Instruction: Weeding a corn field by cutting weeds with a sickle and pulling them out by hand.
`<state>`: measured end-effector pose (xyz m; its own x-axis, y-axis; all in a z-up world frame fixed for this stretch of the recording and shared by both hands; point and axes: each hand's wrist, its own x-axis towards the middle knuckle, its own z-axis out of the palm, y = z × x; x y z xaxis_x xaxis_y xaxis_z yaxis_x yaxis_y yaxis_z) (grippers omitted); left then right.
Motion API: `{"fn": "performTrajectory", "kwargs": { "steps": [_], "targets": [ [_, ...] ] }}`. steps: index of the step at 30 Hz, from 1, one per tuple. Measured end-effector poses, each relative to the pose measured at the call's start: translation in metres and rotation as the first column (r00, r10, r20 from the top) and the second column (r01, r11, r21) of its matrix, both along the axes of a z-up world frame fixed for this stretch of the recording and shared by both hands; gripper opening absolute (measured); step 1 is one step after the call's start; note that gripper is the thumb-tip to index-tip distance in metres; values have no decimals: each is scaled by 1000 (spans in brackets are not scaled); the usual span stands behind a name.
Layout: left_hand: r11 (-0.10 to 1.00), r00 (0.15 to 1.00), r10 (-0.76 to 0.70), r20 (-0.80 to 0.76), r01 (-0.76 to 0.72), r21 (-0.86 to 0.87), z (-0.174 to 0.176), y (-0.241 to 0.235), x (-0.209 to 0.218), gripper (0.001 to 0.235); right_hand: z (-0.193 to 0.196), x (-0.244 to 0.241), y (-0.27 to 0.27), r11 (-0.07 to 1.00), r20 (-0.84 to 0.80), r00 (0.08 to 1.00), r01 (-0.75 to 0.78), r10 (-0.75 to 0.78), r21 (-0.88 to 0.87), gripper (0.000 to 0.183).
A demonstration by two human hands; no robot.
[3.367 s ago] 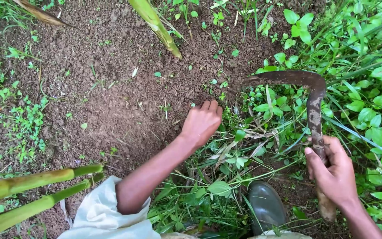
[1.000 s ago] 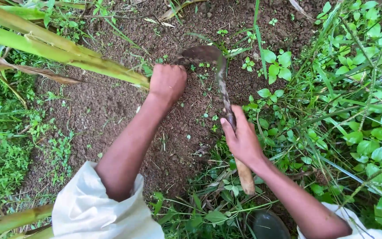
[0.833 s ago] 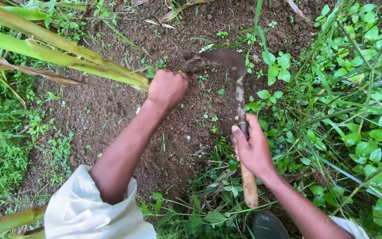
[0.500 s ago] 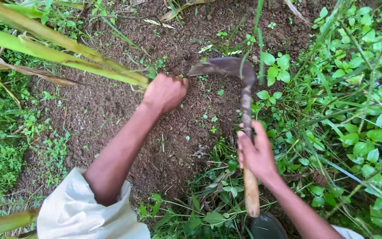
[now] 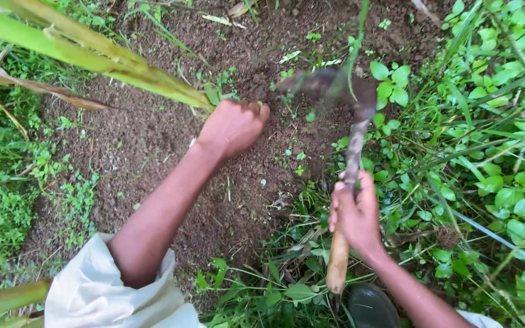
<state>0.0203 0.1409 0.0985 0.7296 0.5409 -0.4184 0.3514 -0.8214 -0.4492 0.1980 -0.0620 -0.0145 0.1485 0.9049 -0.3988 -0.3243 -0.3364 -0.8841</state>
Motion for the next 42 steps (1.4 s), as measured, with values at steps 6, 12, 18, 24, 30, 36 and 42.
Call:
{"fn": "performTrajectory", "kwargs": {
  "steps": [6, 12, 18, 24, 30, 36, 42],
  "targets": [
    [988, 992, 69, 106, -53, -147, -6, -36, 10, 23, 11, 9, 12, 986, -40, 989, 142, -139, 88, 23],
    [896, 885, 334, 324, -190, -402, -14, -115, 21, 29, 7, 22, -18, 988, 82, 988, 121, -129, 98, 23],
    [743, 896, 401, 191, -196, -640, -45, -174, 27, 43, 10, 21, -42, 953, 95, 952, 282, -293, 115, 27],
    [910, 931, 168, 325, -19, -414, -70, -159, 50, 39, 6, 28, -39, 923, 46, 925, 370, -377, 103, 26],
    [968, 697, 31, 717, 159, -196, -76, -89, 111, 24, 4, 36, -18, 912, 13, 914, 404, -406, 79, 25],
    [969, 824, 109, 556, 37, -246, -67, 0, 142, 60, -5, 47, -8, 903, -23, 904, 427, -427, 48, 25],
    [960, 951, -41, 307, -48, 277, -83, 49, 110, 55, -12, 59, -4, 936, -13, 936, 351, -351, -32, 17]
  ]
}}
